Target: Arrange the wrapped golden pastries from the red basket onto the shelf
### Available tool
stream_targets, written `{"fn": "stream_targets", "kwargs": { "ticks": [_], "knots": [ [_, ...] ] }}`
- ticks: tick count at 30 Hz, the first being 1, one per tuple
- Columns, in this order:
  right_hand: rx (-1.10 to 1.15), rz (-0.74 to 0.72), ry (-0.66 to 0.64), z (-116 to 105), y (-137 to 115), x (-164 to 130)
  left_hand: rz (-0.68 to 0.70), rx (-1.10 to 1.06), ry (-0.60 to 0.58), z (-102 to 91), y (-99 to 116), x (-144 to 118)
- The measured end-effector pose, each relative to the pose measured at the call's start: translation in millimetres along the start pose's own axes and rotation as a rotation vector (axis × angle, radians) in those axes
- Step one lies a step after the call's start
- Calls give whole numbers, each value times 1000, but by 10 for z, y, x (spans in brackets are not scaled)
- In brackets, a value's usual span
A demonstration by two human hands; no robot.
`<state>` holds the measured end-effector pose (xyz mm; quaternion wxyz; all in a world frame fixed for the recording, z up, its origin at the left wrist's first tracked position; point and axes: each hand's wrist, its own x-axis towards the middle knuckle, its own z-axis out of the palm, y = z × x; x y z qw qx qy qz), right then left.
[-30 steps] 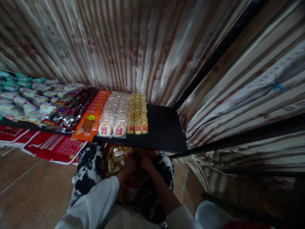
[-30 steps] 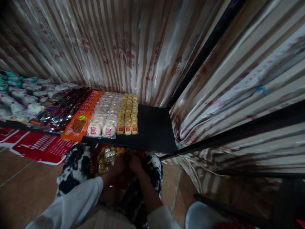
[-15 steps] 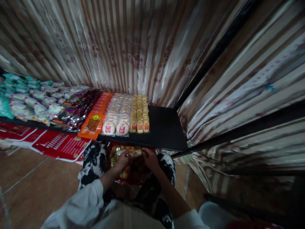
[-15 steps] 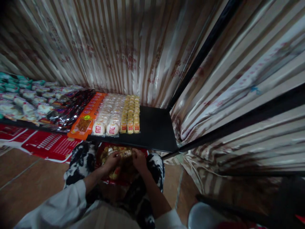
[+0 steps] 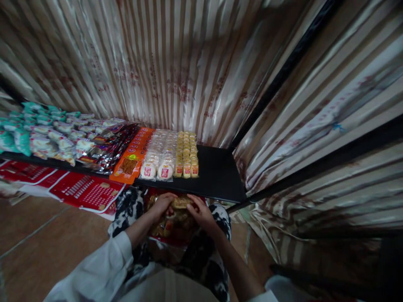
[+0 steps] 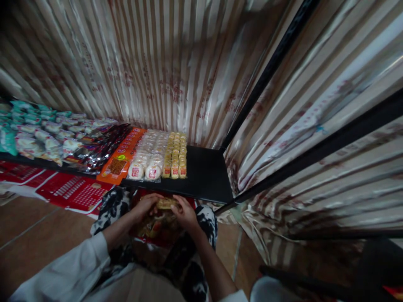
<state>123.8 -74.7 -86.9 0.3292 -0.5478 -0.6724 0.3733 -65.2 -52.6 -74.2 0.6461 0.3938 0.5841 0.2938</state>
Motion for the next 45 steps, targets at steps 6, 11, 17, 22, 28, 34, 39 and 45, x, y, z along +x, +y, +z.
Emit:
{"fn": "stream_targets", "kwargs": {
  "ticks": [6,11,17,22,28,34,39,45],
  "knots": [
    [59,27,-43,3,-18,-47,-82,-32,1,43,122,-58],
    [93,105,1,25,41,-30,-88,-120,-21,70,121,-22],
    [234,172,-42,-4,14,-6,-72,-205,-84,86,105,59],
    [299,168,-41,-15,58,16,38,-32,-133,147,175,49],
    [-4,62,63,-80,90,43,201,293,-40,233,247,121],
    [-167,-76,185,-271,-29,145,421,613,-33,294,571,147],
    [-3,60,274,-435,-24,388,462,686,-34,450,962,311],
    [180,99,442,-761,49,1098,709,800,83,751,1531,662]
  ]
}}
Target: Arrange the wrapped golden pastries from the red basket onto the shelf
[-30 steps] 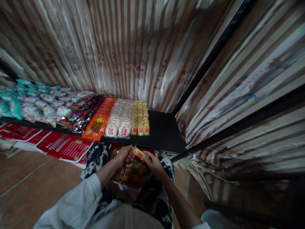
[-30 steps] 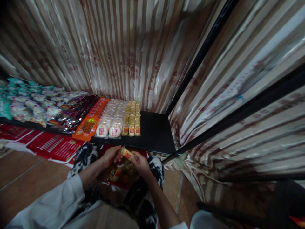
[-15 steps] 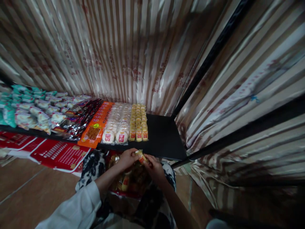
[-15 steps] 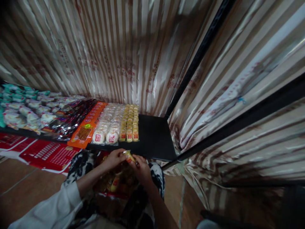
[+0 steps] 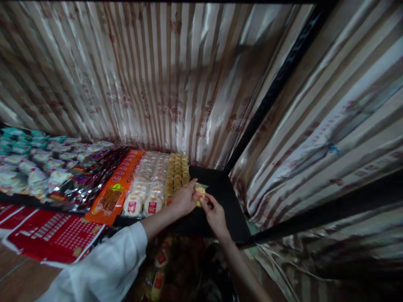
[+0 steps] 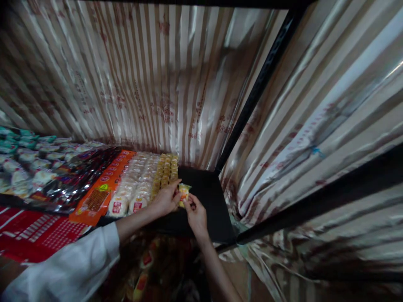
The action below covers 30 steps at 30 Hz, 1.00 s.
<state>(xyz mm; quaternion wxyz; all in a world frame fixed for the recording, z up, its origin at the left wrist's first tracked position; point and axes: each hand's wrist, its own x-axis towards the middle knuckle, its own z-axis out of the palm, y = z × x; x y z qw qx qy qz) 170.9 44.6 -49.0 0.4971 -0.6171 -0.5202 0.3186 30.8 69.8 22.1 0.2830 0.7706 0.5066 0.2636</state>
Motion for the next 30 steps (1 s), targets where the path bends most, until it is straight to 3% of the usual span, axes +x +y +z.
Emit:
{"fn": "stream_targets", "kwargs": {
  "ticks": [5,8,12,20,25,30],
  "knots": [
    [-104,9,115,42,112,780,216,272,10,31,13,475],
    [-174,40,143,142,223,1136,298,422,-98,99,-85,712],
    [-202,70,75,315,323,1466,303,541,-202,219,-224,994],
    [-336,77,123,499,436,1860,215,519,-182,342,-396,1363],
    [-372,42,148,615,467,1954,159,504,-129,356,-455,1415],
    [-333,31,74,715,441,1993,158,644,-141,283,-439,1401]
  ]
}}
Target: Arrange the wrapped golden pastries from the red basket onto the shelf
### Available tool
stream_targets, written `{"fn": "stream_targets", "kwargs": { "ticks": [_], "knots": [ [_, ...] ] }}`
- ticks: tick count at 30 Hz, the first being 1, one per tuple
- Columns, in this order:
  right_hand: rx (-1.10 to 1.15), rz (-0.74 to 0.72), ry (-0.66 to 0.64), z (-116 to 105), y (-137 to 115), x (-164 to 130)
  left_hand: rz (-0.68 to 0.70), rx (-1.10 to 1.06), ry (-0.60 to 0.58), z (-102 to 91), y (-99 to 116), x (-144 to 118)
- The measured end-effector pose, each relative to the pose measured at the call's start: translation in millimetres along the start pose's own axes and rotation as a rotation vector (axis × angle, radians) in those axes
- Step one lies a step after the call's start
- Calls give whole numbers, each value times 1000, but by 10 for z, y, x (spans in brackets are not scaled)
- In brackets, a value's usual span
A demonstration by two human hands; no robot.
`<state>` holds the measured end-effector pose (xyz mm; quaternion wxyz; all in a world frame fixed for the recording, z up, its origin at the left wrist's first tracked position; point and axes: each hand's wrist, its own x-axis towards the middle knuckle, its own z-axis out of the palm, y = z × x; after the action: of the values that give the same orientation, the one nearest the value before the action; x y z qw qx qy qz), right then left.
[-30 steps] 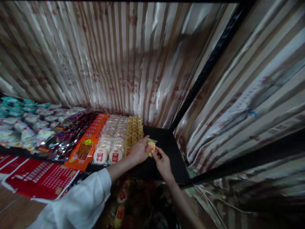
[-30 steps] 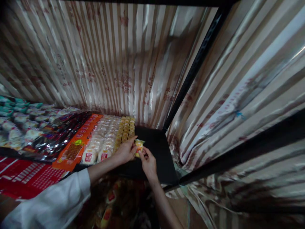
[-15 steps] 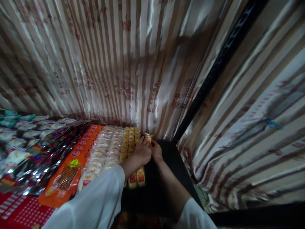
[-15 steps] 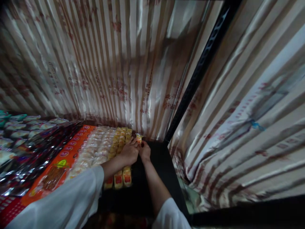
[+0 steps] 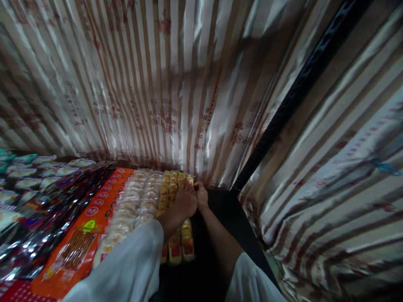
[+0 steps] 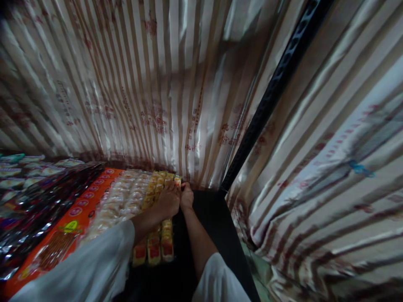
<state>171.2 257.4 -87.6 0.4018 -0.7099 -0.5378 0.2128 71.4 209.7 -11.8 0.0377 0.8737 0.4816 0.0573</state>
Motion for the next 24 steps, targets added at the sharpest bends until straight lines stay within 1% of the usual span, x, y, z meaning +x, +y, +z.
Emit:
{"fn": "stream_targets", "kwargs": {
  "ticks": [3,6,9,13,17,21,24],
  "knots": [
    [35,24,9,24,-14,17,-13,31,-46,-30,-9,-20],
    [100,32,44,48,6,35,-39,16,-8,-7,-10,-21],
    [179,1,44,80,48,55,-57,-6,28,47,-12,-4],
    [268,-7,31,98,96,75,-11,-21,29,83,-31,3],
    [342,-12,20,64,101,61,48,-42,71,48,-30,-29],
    [383,-15,29,6,45,-8,54,-101,90,-6,21,-107],
    [400,-33,31,-38,-14,-117,53,-159,88,-59,81,-219]
  ]
}}
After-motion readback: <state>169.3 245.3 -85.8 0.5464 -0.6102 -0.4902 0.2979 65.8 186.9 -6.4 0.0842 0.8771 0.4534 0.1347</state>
